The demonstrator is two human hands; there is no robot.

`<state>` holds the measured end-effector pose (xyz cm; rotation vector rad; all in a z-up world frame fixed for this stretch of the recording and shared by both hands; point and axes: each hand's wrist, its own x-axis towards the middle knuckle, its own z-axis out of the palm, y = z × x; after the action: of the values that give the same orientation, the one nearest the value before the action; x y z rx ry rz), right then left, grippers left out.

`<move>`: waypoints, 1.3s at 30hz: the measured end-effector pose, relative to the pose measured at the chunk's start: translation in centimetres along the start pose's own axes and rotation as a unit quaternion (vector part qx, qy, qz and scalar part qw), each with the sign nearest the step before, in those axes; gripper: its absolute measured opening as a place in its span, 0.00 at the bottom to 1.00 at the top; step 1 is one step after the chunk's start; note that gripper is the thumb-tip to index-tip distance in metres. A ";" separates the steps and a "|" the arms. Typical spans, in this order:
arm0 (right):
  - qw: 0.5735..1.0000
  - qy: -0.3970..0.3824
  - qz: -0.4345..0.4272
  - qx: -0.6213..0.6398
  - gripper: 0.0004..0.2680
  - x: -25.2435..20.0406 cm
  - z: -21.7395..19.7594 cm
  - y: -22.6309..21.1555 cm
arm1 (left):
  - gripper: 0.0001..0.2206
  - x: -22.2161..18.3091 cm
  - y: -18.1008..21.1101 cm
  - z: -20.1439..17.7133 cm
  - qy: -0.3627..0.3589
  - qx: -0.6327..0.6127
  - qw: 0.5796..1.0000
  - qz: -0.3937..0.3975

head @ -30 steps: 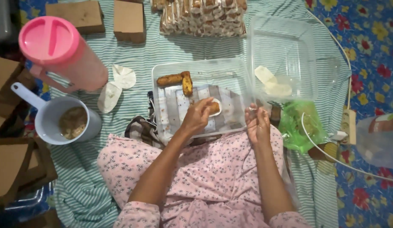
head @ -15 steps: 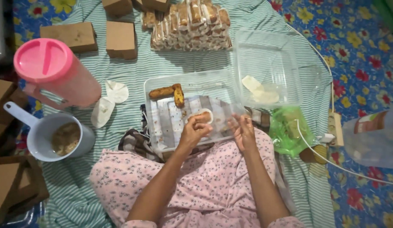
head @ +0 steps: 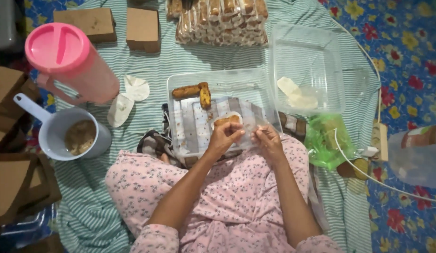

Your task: A person sitting on the floor wrapping individual food items in clear plastic film and organizing them.

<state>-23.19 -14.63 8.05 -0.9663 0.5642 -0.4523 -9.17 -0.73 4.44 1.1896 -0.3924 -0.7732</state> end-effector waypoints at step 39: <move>0.973 -0.106 0.004 0.203 0.21 1.9 -1.4 0.1 | 0.18 -1.5 4.8 0.3 -0.023 0.192 0.981 0.009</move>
<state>-22.65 -16.58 6.84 -0.6085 0.2654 -0.4307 -8.81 0.93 9.21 1.5284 -0.6093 -0.7297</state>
